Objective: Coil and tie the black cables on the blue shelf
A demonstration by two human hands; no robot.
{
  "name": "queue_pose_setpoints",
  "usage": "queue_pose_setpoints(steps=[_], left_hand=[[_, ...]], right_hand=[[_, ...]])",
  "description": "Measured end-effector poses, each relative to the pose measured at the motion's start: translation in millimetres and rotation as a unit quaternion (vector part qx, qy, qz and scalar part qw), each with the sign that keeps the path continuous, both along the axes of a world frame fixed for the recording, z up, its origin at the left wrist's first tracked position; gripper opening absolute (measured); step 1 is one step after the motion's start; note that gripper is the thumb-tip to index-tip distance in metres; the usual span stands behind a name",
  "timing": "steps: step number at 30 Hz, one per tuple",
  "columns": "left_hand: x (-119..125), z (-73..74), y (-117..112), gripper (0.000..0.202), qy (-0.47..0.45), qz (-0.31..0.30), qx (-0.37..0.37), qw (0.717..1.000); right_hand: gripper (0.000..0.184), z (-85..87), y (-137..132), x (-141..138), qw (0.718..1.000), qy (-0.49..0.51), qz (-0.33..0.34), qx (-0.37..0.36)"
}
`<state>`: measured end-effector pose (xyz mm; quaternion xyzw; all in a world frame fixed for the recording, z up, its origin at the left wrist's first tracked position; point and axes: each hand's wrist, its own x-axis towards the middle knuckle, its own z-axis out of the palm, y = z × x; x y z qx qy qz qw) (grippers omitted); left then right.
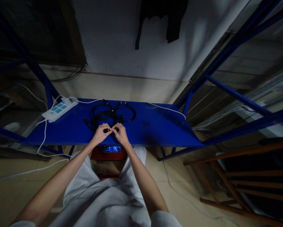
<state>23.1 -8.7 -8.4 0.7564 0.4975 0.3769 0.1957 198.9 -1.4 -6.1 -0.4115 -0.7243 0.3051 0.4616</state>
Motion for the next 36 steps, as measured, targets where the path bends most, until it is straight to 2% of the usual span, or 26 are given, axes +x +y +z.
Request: queue_pose_setpoints(steps=[4, 11, 19, 25, 31, 36], left_hand=[[-0.7, 2.5, -2.4, 0.013, -0.011, -0.003, -0.004, 1.0], [-1.1, 4.8, -3.0, 0.013, -0.034, -0.01, 0.007, 0.999], [-1.3, 4.3, -3.4, 0.015, -0.034, -0.006, 0.012, 0.999], [-0.9, 3.6, -2.9, 0.015, -0.039, -0.008, 0.017, 0.999], [-0.7, 4.9, -2.6, 0.013, -0.063, -0.009, 0.022, 0.998], [-0.8, 3.8, -1.6, 0.015, -0.021, -0.007, 0.007, 1.0]], right_hand=[[0.025, -0.9, 1.3, 1.3, 1.0, 0.018, 0.007, -0.015], [0.015, -3.8, 3.7, 1.6, 1.0, 0.016, 0.011, 0.004], [0.011, -3.3, 3.5, 0.5, 1.0, 0.005, 0.007, 0.018], [0.015, -4.7, 3.3, 1.1, 1.0, -0.004, -0.003, 0.022], [0.011, -4.7, 1.5, -0.2, 0.997, -0.064, -0.014, 0.029], [0.013, -4.2, 2.2, -1.1, 0.99, -0.138, -0.003, 0.022]])
